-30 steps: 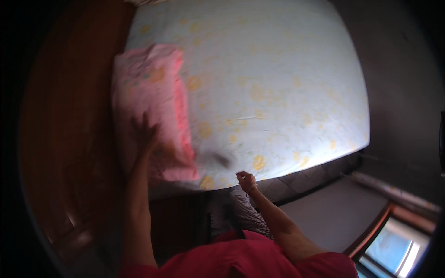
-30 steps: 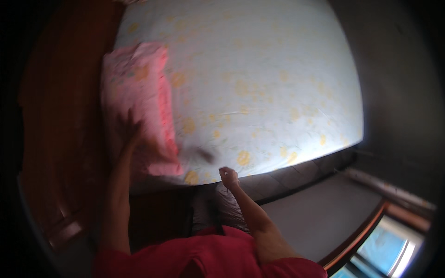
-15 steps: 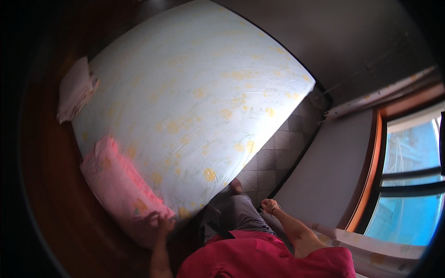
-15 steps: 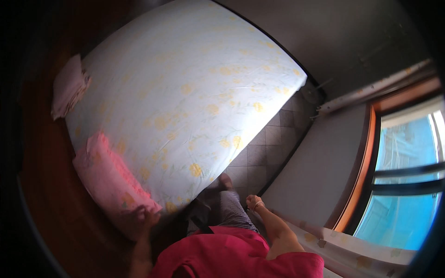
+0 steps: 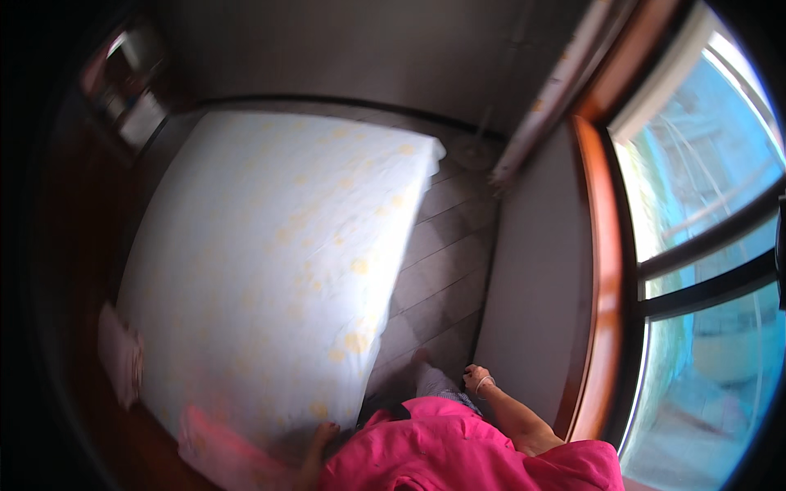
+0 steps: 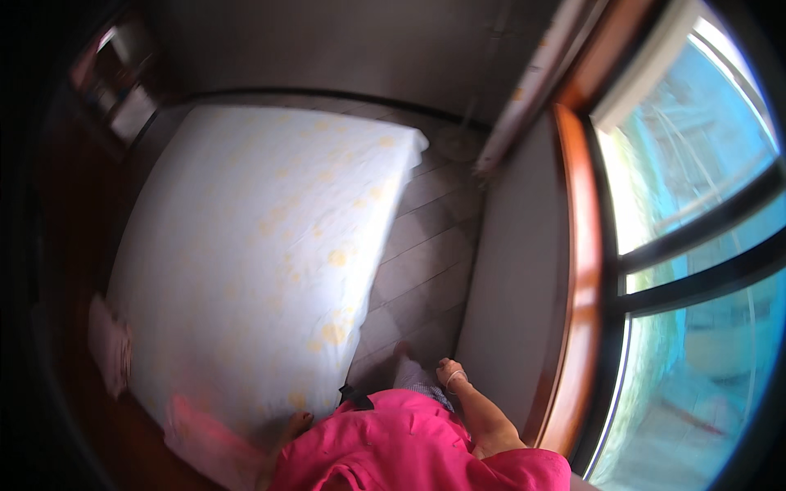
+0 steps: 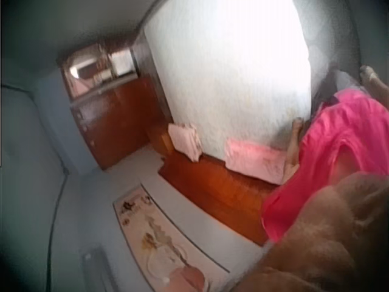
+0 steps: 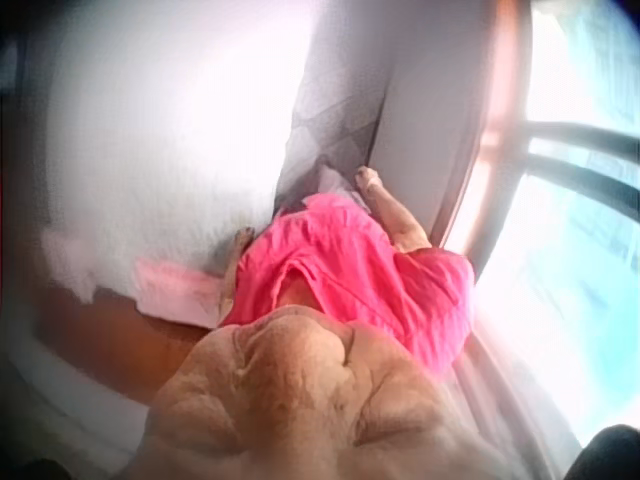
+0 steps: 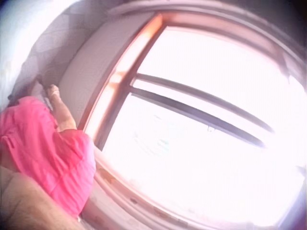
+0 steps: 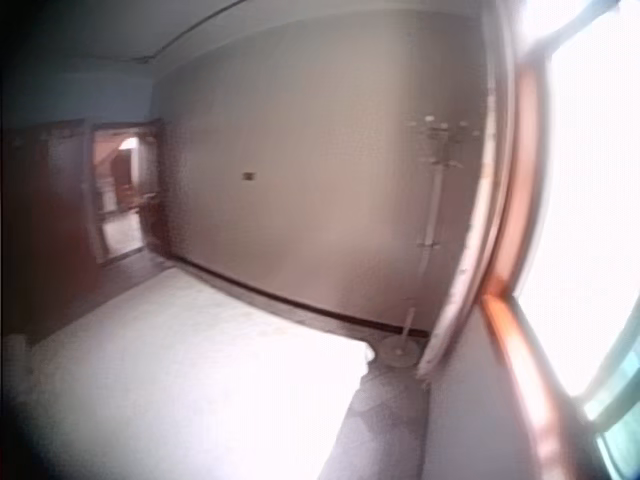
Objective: The person folds a pink pillowcase and places it on a bed, then walks to another room to fetch a cup. They return to the bedroom and spread a white floral sheet over a red mattress, smoothing it out by hand.
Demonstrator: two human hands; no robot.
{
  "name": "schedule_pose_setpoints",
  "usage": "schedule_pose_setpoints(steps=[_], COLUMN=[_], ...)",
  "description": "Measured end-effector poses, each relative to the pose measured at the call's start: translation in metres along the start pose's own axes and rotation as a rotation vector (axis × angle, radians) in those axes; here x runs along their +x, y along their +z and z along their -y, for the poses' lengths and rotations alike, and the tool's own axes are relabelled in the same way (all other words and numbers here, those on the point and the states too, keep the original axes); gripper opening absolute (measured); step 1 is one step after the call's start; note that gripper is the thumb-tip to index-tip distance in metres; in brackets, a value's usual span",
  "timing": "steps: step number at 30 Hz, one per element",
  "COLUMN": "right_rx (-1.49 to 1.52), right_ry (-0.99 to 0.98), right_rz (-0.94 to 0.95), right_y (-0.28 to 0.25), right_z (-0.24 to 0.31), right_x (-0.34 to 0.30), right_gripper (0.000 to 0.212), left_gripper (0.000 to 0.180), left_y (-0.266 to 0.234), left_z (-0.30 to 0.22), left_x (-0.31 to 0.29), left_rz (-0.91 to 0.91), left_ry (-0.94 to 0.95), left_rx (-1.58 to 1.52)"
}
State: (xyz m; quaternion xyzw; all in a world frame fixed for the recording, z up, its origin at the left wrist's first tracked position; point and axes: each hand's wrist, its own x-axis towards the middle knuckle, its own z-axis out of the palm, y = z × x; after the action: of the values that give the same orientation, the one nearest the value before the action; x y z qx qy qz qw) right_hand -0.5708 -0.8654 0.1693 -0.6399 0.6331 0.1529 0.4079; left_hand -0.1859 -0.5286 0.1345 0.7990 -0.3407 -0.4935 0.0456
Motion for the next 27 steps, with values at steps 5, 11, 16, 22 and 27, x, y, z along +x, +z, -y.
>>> schedule_pose_setpoints(steps=[5, 11, 16, 22, 27], right_rx=[0.085, 0.140, 0.028, 0.055, -0.171], right_ry=[0.094, 0.052, -0.037, -0.083, -0.401], right_rz=[-0.103, -0.199, -0.188, -0.257, -0.399], right_y=[-0.079, -0.136, -0.211, -0.310, -0.393], right_z=[-0.022, -0.001, 0.059, 0.115, 0.102], right_x=[0.058, 0.139, 0.218, 0.305, 0.376], right_gripper=[0.036, 0.037, 0.038, 0.032, 0.021], left_gripper=[0.028, 0.023, 0.027, 0.029, 0.029], left_y=[-0.048, -0.113, -0.149, -0.198, -0.238], left_z=[-0.153, -0.321, -0.356, -0.332, -0.421], left_x=[0.086, 0.166, 0.237, 0.320, 0.403], left_rz=[-0.155, -0.212, -0.145, 0.019, -0.102], left_ry=[0.294, 0.409, 0.359, 0.271, 0.406], left_rx=[0.048, -0.089, 0.055, 0.325, 0.272])
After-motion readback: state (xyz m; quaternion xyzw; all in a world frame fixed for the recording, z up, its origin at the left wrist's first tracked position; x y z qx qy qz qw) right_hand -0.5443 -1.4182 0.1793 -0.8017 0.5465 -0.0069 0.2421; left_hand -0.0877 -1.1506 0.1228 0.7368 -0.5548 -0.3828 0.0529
